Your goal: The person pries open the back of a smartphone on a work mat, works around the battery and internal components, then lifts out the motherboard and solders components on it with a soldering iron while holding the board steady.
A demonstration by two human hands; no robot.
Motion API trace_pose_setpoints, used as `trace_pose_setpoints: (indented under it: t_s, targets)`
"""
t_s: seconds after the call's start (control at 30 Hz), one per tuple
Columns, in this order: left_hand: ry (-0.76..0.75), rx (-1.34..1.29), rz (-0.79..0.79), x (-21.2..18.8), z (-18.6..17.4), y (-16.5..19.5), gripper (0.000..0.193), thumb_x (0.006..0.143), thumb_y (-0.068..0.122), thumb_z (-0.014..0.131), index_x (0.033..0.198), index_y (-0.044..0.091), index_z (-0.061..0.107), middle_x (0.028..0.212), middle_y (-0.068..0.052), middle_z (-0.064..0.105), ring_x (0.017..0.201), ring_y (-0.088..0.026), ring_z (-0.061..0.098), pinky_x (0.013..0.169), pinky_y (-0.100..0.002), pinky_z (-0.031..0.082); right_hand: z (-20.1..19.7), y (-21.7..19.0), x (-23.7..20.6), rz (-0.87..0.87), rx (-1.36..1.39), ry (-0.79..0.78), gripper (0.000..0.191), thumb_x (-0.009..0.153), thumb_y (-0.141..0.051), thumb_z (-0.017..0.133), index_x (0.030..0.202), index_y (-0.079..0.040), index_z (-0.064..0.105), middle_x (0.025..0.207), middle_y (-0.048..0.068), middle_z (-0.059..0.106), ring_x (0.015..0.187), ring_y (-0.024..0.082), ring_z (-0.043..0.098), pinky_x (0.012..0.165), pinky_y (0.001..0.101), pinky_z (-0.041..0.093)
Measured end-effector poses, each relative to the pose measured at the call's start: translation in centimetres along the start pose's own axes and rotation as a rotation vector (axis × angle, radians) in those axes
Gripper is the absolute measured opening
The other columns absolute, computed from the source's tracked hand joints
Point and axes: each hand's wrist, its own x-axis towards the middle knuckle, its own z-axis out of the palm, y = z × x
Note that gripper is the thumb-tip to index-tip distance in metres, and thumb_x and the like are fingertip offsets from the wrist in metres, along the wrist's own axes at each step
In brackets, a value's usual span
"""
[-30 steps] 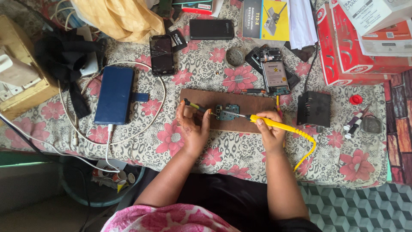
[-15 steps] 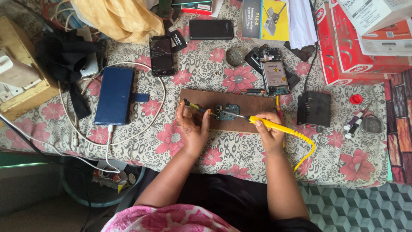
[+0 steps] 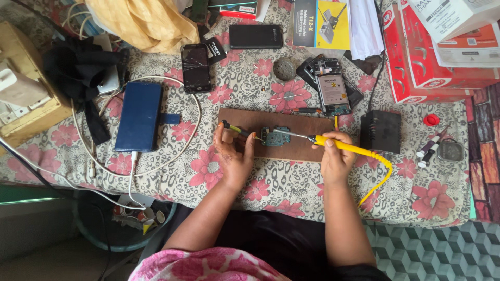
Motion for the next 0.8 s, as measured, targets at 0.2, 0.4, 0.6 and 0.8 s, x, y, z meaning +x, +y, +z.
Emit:
trace_pose_setpoints:
  t_s: [0.2, 0.4, 0.6, 0.8]
  targets:
    - [-0.104, -0.288, -0.177, -0.37, 0.1, -0.43, 0.088, 0.094, 0.0, 0.079, 0.155, 0.004, 0.015, 0.113, -0.013, 0.06, 0.085, -0.016, 0.063, 0.084, -0.028, 0.051, -0.36, -0.05, -0.16, 0.046, -0.063, -0.05, 0.012, 0.104, -0.004, 0.06, 0.113, 0.004, 0.06, 0.106, 0.012, 0.063, 0.092, 0.02, 0.067, 0.08, 0.0359, 0.06]
    - [-0.045, -0.089, -0.026, 0.12, -0.11, 0.02, 0.093, 0.086, -0.001, 0.08, 0.153, 0.004, 0.015, 0.117, -0.019, 0.055, 0.092, -0.025, 0.061, 0.089, -0.035, 0.049, -0.57, 0.34, -0.53, 0.081, -0.136, -0.08, 0.013, 0.103, -0.002, 0.06, 0.114, 0.004, 0.06, 0.106, 0.012, 0.064, 0.093, 0.018, 0.067, 0.083, 0.033, 0.059]
    - [-0.094, -0.262, -0.138, -0.14, 0.01, -0.14, 0.089, 0.093, -0.003, 0.078, 0.155, 0.004, 0.014, 0.116, -0.015, 0.058, 0.084, -0.017, 0.062, 0.079, -0.027, 0.052, -0.63, 0.23, -0.63, 0.076, -0.189, -0.127, 0.013, 0.103, -0.003, 0.062, 0.115, 0.003, 0.06, 0.105, 0.011, 0.065, 0.091, 0.017, 0.068, 0.085, 0.0305, 0.058]
    - [-0.09, -0.277, -0.148, -0.45, 0.21, -0.43, 0.089, 0.092, -0.003, 0.078, 0.155, 0.004, 0.014, 0.114, -0.014, 0.059, 0.082, -0.017, 0.062, 0.077, -0.027, 0.052, -0.5, 0.06, -0.64, 0.107, -0.193, -0.13, 0.014, 0.103, -0.004, 0.062, 0.115, 0.003, 0.06, 0.106, 0.011, 0.066, 0.092, 0.017, 0.068, 0.086, 0.0303, 0.058]
